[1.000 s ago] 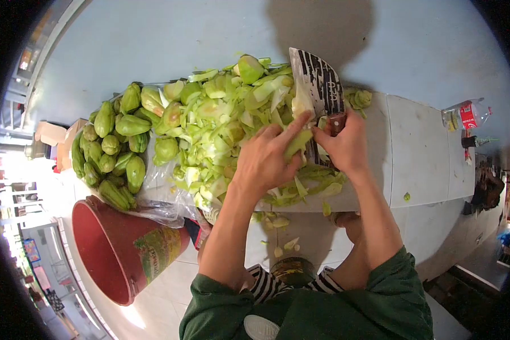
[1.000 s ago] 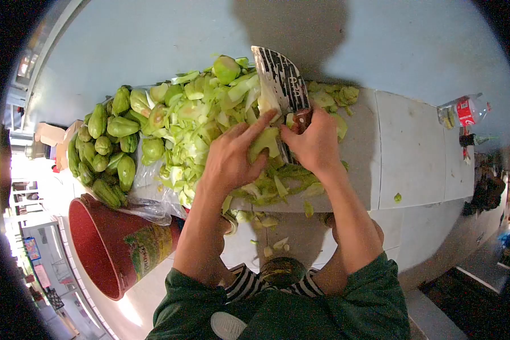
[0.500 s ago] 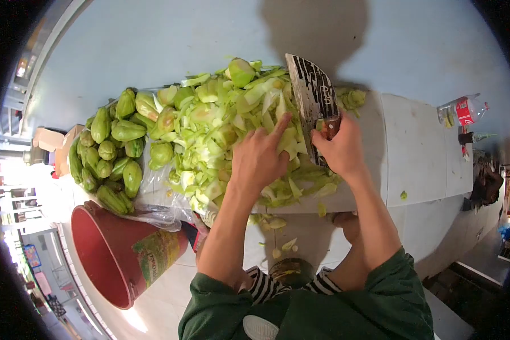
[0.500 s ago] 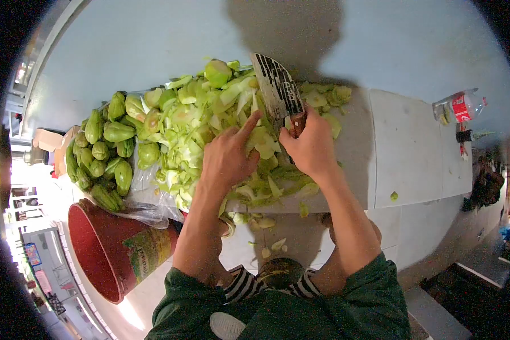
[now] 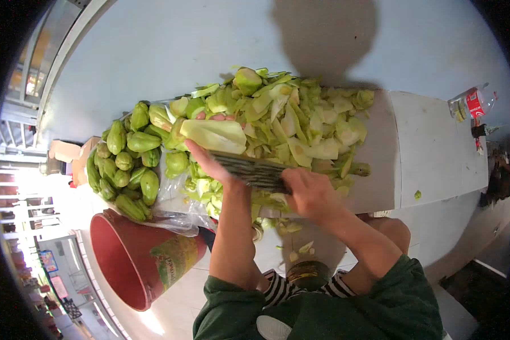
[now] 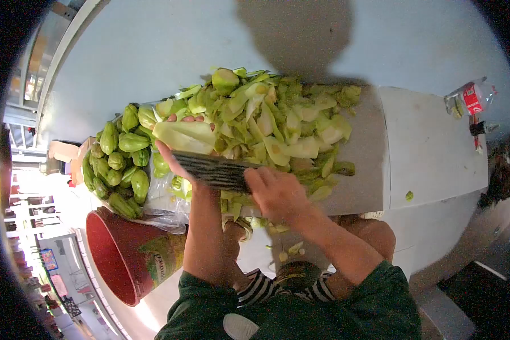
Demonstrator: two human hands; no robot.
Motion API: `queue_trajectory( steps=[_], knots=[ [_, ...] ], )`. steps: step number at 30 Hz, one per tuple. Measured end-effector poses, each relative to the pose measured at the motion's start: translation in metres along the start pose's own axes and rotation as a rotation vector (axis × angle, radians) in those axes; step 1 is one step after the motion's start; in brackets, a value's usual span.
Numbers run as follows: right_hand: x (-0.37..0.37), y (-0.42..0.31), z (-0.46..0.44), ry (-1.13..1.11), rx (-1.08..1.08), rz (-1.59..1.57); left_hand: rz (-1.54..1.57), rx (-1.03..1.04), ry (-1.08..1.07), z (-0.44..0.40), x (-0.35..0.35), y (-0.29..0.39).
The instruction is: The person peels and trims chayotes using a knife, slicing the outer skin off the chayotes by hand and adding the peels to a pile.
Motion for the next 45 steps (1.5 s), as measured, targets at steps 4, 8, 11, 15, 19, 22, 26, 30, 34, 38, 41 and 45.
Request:
queue_trajectory(
  steps=[4,8,11,15,19,22,26,30,34,38,41,45],
  knots=[
    [0.013,-0.011,-0.002,-0.022,-0.049,0.027,0.026,0.077,-0.076,0.000,-0.007,0.001],
    [0.012,-0.013,-0.007,-0.037,-0.053,0.081,0.104,0.064,-0.182,-0.002,-0.012,0.001],
    [0.012,-0.013,-0.008,-0.015,-0.055,0.094,0.152,0.057,-0.261,-0.004,-0.014,0.002],
    [0.013,-0.010,-0.007,-0.017,-0.048,0.067,0.254,0.054,-0.323,-0.003,-0.011,0.000],
    [0.012,-0.010,-0.008,0.002,-0.055,0.039,0.306,0.074,-0.348,-0.002,-0.012,-0.006],
    [0.011,-0.010,-0.010,0.012,-0.046,0.038,0.097,0.127,-0.399,0.006,-0.011,-0.012],
    [0.011,-0.009,-0.013,0.023,-0.020,0.009,-0.242,0.165,-0.212,0.023,-0.007,-0.027],
    [0.014,-0.008,-0.012,0.035,-0.020,0.035,-0.024,0.066,-0.218,0.026,0.000,-0.026],
    [0.014,-0.010,-0.012,0.050,0.000,0.068,-0.088,0.069,-0.212,0.021,-0.008,-0.031],
    [0.012,-0.011,-0.013,0.070,-0.032,0.056,0.034,0.002,-0.301,0.023,-0.005,-0.031],
    [0.012,-0.016,-0.014,0.030,0.078,0.033,-0.214,0.087,-0.182,0.025,-0.002,-0.027],
    [0.013,-0.015,-0.016,0.055,0.049,0.078,-0.125,-0.044,-0.175,0.027,0.002,-0.029]
  ],
)
Point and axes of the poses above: each hand's wrist, its own z-axis away from the middle knuckle, its own x-axis out of the palm, y = z × x, the point moved 2 cm from there along -z, towards the middle knuckle, and after that the axes turned 14 degrees about -z, right-handed, at the moved point
